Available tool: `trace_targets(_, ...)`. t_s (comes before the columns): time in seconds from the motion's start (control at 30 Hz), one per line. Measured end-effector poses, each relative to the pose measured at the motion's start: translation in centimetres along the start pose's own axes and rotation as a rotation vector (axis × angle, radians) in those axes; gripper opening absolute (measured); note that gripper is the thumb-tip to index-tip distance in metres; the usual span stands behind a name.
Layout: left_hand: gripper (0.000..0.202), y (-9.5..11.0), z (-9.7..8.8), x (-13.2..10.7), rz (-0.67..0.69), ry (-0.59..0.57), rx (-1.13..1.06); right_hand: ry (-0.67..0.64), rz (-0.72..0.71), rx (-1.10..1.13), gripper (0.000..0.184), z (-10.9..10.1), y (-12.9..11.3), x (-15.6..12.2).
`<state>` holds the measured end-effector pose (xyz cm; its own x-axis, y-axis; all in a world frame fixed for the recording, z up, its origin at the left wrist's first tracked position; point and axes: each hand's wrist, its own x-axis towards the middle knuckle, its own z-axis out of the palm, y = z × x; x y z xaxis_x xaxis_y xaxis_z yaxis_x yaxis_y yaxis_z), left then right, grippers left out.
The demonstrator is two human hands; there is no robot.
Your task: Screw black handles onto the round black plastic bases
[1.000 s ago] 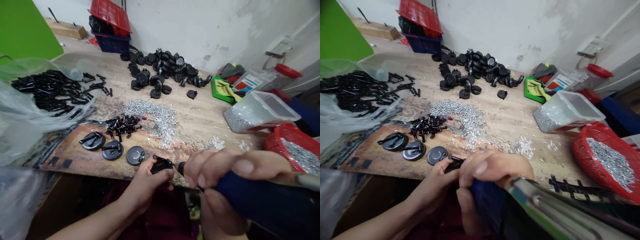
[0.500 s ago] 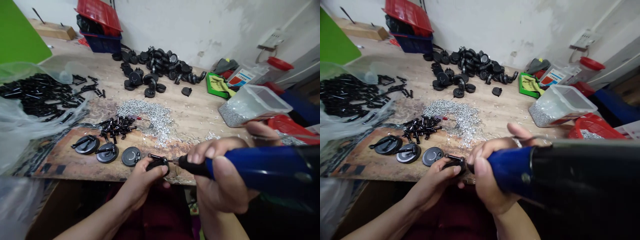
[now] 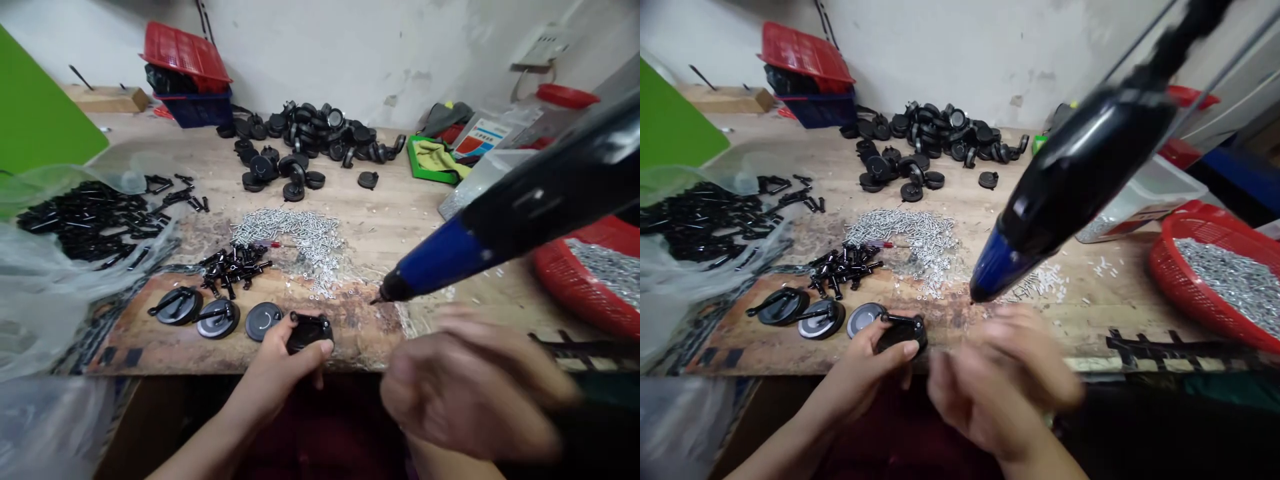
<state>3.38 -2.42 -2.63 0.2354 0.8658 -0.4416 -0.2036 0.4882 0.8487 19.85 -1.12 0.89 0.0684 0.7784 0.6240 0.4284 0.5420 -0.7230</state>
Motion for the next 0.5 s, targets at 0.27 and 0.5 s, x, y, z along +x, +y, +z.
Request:
trace_targets(0.27,0.02,0.1,-0.1,0.1,0.411,0.099,0.655,-0.656,-0.006,-0.128,0.016,3.4,1.6,-0.6)
trace_targets(0.5,0.022,0.4,-0.3,0.0,0.501,0.084,0.694,-0.593,0.051,-0.133,0.011,3.8,0.9,-0.9)
